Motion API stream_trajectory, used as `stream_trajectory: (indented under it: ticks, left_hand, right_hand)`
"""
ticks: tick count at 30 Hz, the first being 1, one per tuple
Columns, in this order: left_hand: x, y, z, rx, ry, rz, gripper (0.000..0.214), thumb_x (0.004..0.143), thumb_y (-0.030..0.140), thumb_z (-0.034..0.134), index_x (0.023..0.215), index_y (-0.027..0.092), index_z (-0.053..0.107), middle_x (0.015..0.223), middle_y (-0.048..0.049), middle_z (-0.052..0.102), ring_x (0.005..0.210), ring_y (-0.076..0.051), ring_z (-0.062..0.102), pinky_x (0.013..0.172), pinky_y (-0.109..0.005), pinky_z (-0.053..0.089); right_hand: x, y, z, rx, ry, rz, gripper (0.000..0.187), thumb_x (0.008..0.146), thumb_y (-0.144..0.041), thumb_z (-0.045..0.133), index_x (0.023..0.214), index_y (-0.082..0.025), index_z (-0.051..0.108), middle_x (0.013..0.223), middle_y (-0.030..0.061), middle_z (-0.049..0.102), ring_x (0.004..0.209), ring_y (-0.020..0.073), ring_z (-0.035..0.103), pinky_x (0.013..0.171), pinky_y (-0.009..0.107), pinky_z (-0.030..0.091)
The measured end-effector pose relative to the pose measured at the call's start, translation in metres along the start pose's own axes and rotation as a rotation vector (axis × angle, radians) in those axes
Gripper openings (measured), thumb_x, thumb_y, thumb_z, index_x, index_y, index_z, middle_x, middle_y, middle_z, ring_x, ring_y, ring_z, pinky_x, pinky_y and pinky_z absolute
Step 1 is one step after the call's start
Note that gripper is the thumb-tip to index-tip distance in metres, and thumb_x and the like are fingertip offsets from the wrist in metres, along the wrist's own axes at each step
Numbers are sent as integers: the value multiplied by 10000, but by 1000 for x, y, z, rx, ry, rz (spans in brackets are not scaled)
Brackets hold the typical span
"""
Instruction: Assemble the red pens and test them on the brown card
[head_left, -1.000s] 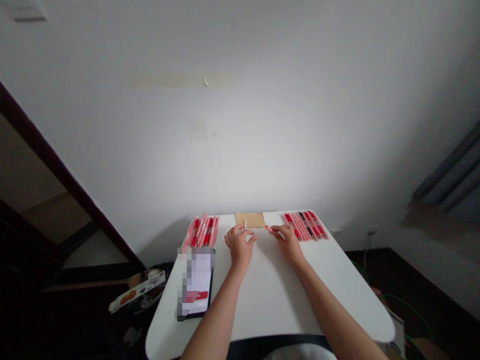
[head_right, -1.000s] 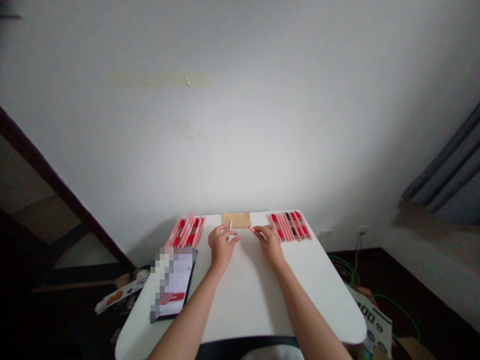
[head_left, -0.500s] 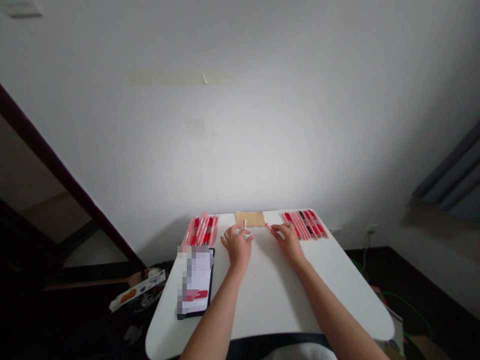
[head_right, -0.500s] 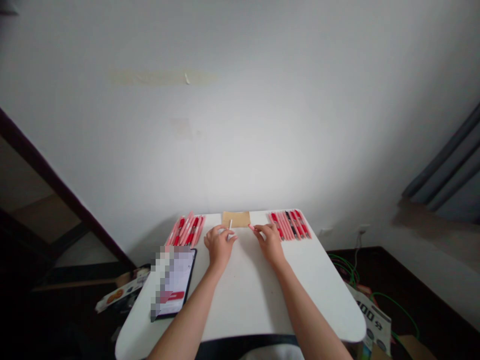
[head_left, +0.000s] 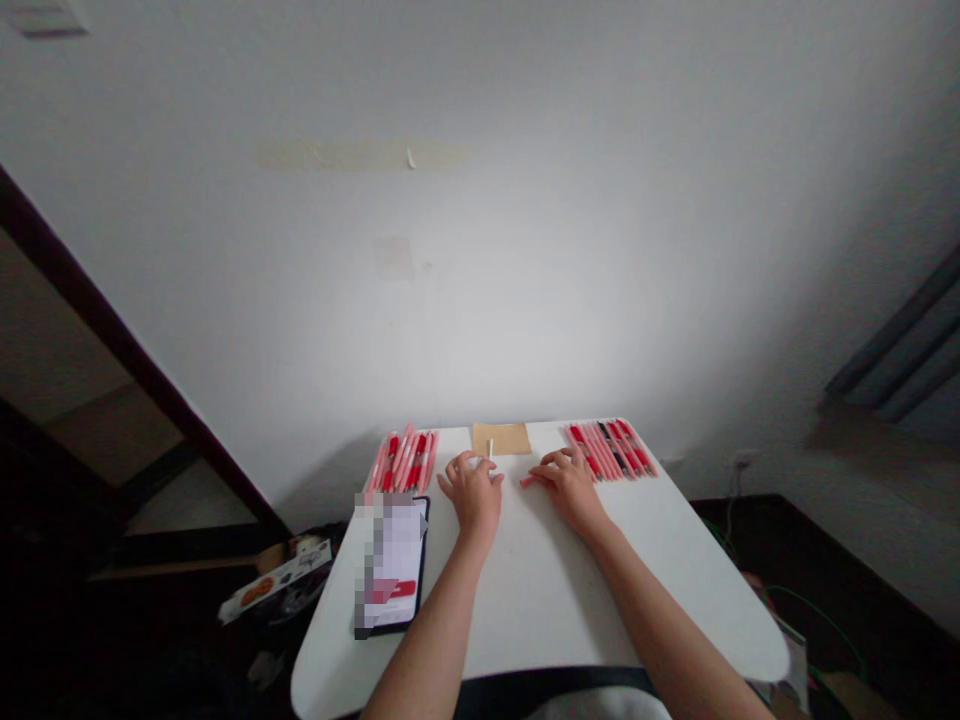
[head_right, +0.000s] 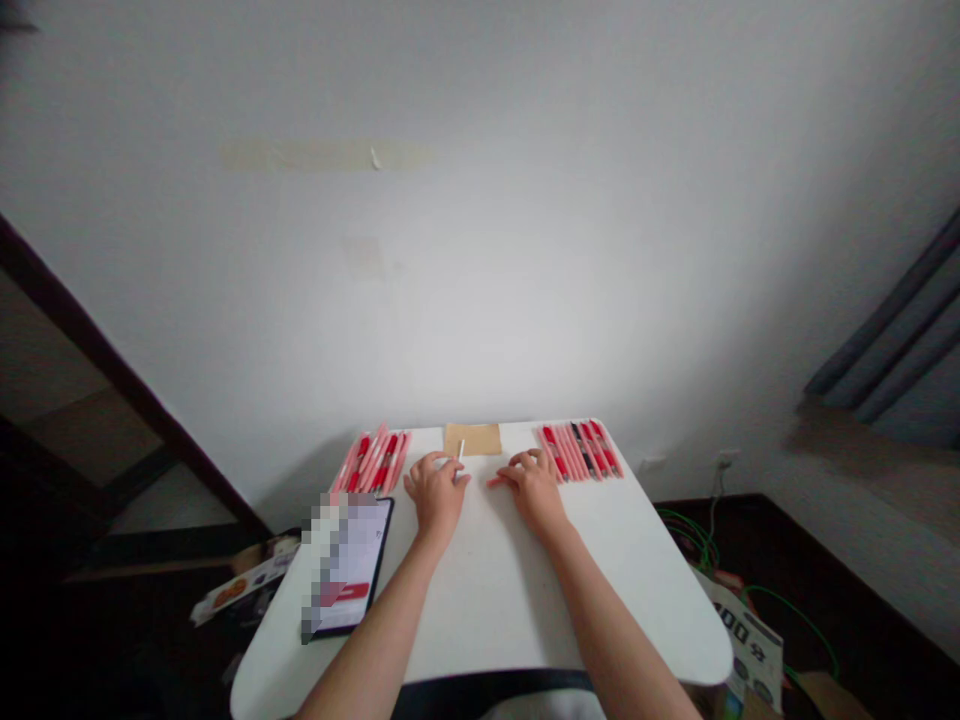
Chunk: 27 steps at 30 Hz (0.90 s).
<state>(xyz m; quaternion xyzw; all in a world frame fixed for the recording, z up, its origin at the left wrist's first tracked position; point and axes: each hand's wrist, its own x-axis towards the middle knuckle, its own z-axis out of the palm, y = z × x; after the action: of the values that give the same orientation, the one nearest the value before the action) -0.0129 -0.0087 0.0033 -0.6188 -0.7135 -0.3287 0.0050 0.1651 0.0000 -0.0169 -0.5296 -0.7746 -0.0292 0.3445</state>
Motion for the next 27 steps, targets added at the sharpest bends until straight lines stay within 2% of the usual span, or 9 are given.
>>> stream_trajectory:
  ticks: [6,11,21,27]
  left_hand:
    - [0,2,-4,31,-22,-26,168,712,271,717,879,283,714,1200,-38,569,1186,-272,429,1054,-537,261]
    - [0,1,-3,63,-9,-26,185,736,292,693,920,285,715,1222,-47,564,1194,-286,419,1044,-547,273]
    - [2,-3,3,119,11,50,256,797,319,613,1032,278,707,1203,-81,552,1168,-286,420,1059,-546,273]
    - [1,-6,8,93,1,82,251,783,303,628,1020,307,708,1194,-68,546,1165,-280,421,1073,-562,255]
  right_hand:
    - [-1,0,1,-5,-25,7,225,896,-249,550,982,-341,736,1031,43,664,1051,261,451,954,442,369]
    - [-1,8,4,31,-6,-2,244,887,-231,556,1060,-295,715,1039,62,665,1046,254,453,932,410,401]
    - [-1,16,8,71,25,-11,223,879,-229,560,1019,-271,728,991,73,667,997,257,470,899,412,420]
    - [-1,16,8,82,34,-9,219,878,-226,560,1009,-269,730,976,71,668,988,248,477,895,401,424]
